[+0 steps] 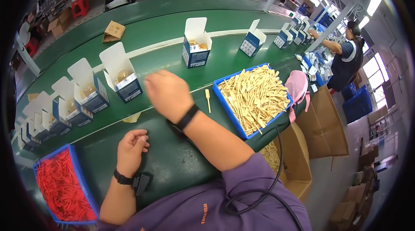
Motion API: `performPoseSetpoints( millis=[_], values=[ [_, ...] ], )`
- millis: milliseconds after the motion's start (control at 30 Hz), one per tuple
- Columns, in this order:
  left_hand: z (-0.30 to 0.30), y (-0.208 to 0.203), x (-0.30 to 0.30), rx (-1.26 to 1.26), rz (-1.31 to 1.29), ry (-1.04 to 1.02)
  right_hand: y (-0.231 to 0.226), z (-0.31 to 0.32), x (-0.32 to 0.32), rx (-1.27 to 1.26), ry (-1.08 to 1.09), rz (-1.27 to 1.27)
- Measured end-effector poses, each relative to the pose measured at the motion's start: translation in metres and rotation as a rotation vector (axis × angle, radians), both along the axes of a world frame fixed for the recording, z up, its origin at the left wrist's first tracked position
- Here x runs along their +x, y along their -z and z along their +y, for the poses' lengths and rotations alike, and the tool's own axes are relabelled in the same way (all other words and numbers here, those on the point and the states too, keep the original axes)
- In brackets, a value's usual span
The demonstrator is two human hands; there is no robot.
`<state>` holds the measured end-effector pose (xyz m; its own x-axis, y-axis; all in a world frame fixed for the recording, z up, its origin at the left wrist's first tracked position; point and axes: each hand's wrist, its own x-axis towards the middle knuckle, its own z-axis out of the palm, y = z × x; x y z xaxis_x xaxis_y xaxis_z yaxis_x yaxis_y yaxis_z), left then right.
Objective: Packaging small yellow and red components into cardboard boxes on a factory assembly line.
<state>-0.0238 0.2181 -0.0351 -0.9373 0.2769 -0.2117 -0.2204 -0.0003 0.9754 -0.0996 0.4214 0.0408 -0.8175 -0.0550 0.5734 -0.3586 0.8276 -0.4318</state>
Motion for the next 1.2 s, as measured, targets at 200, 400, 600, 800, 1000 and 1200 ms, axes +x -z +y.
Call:
performPoseSetpoints(
  millis=[200, 400, 600, 800, 1000, 1200],
  values=[
    [0.006, 0.0, 0.002, -0.08, 0.037, 0.031, 0.046, 0.093, 0.053, 0.291, 0.456, -0.49],
    [0.008, -0.006, 0.0, -0.092, 0.064, -0.053, 0.078, 0.086, 0.037, 0.172, 0.293, -0.343],
    [-0.047, -0.069, 0.049, -0.575, 0.546, -0.039, 0.082, 0.085, 0.041, -0.176, 0.117, -0.261],
    [-0.246, -0.074, 0.068, -1.34, 0.841, -0.359, 0.074, 0.084, 0.045, -0.348, -0.085, -0.323],
    [-0.362, -0.006, 0.074, -1.57, 0.463, -0.167, 0.062, 0.073, 0.056, -0.49, -0.222, -0.265],
    [-0.378, -0.014, 0.065, -1.639, 0.583, 0.066, 0.064, 0.069, 0.056, -0.514, -0.281, -0.213]
  ],
)
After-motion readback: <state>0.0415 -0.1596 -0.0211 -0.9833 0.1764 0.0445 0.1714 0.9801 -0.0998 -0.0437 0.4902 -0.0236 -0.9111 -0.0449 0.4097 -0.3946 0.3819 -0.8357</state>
